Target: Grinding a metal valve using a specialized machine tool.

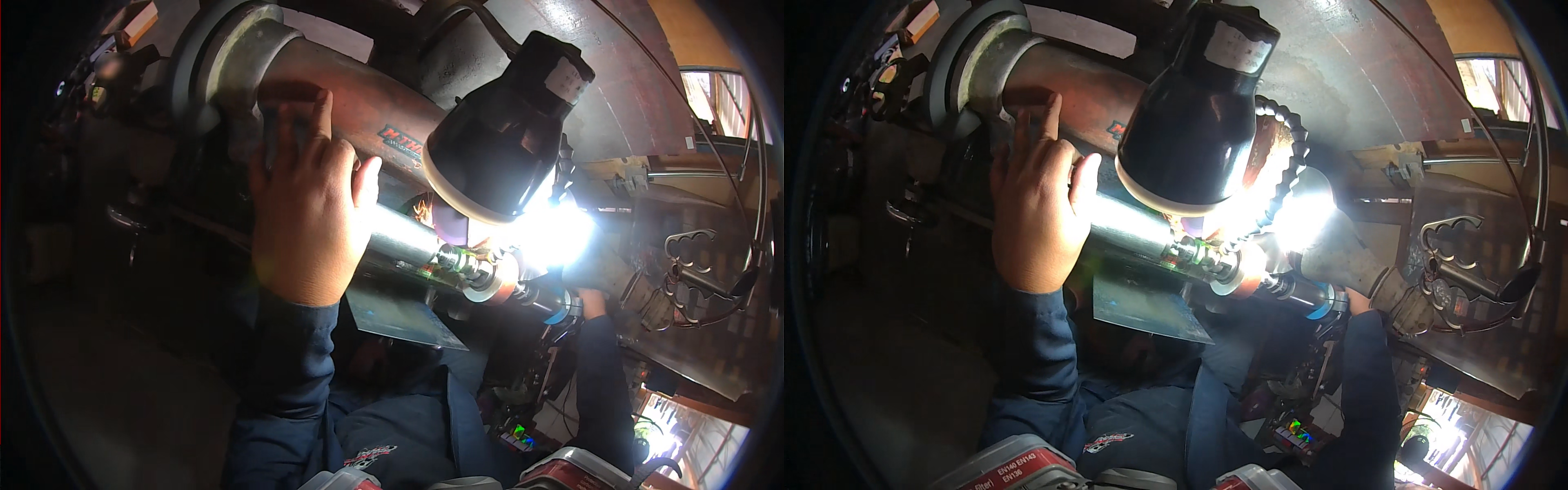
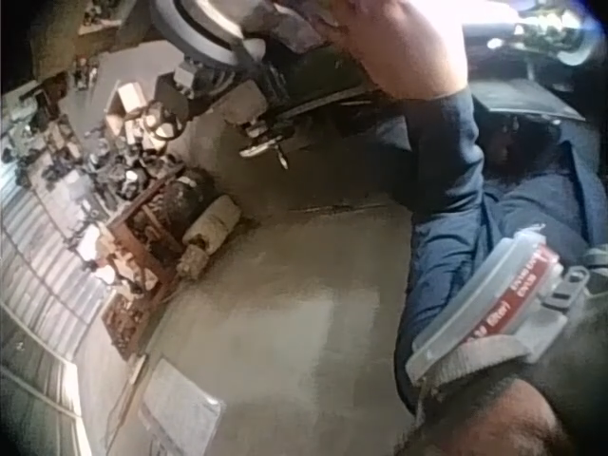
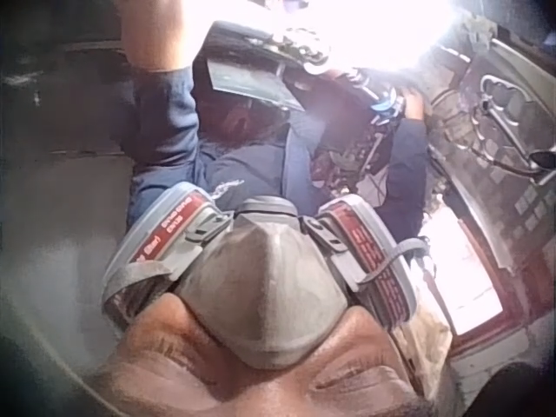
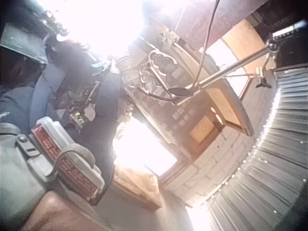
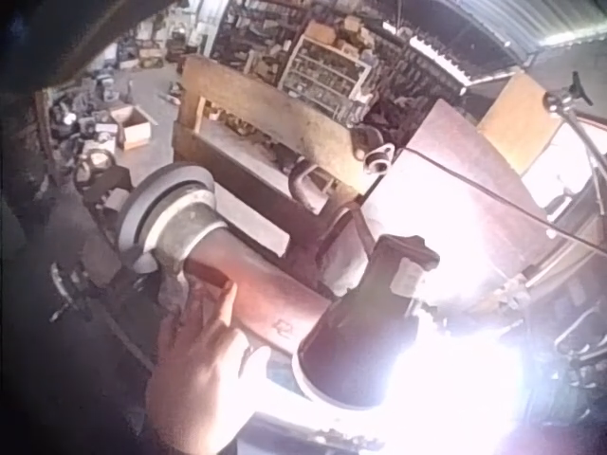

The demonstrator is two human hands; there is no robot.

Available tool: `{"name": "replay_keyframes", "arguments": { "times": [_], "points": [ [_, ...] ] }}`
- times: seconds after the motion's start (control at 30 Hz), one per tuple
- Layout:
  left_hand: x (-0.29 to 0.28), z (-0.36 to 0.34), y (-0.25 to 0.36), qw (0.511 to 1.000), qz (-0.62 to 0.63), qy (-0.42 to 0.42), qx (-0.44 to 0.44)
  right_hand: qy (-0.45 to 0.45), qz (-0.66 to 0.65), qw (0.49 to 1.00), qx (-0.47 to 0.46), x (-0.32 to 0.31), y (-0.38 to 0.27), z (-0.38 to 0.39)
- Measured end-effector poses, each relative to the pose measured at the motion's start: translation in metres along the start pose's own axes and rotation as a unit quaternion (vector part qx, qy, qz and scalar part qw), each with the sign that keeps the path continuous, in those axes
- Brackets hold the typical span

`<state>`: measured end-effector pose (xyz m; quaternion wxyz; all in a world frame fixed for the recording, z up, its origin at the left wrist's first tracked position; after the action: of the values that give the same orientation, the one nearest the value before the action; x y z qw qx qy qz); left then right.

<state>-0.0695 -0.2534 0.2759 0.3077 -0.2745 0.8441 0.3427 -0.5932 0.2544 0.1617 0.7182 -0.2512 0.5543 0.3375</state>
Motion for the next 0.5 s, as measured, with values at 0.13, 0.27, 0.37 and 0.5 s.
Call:
{"name": "replay_keyframes", "arguments": {
  "times": [0.13, 0.27, 0.37, 0.5],
  "points": [
    [-0.002, 0.001, 0.0, 1.0, 0.006, 0.019, 0.008, 0.16, -0.07, 0.967, 0.184, -0.025, 0.006, 0.02],
    [-0.001, 0.0, 0.004, 0.999, 0.025, 0.039, 0.022, 0.284, -0.094, 0.941, 0.157, -0.071, -0.06, 0.046],
    [-0.008, -0.004, 0.005, 0.997, 0.03, 0.053, 0.037, 0.309, -0.052, 0.93, 0.19, -0.07, -0.064, 0.056],
    [-0.008, -0.002, 0.01, 0.996, 0.042, 0.05, 0.064, 0.293, -0.093, 0.908, 0.285, -0.083, -0.112, 0.073]
  ]
}}
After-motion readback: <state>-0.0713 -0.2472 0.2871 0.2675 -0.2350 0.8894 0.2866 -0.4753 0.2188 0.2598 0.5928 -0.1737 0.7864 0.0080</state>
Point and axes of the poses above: each hand's wrist, its own z-axis away from the middle knuckle, its own x-axis out of the palm, y = z × x, the point moved 10 cm from there along -z, towards the middle knuckle, and after that the axes turned 13 degrees about y, right-handed, at the moved point
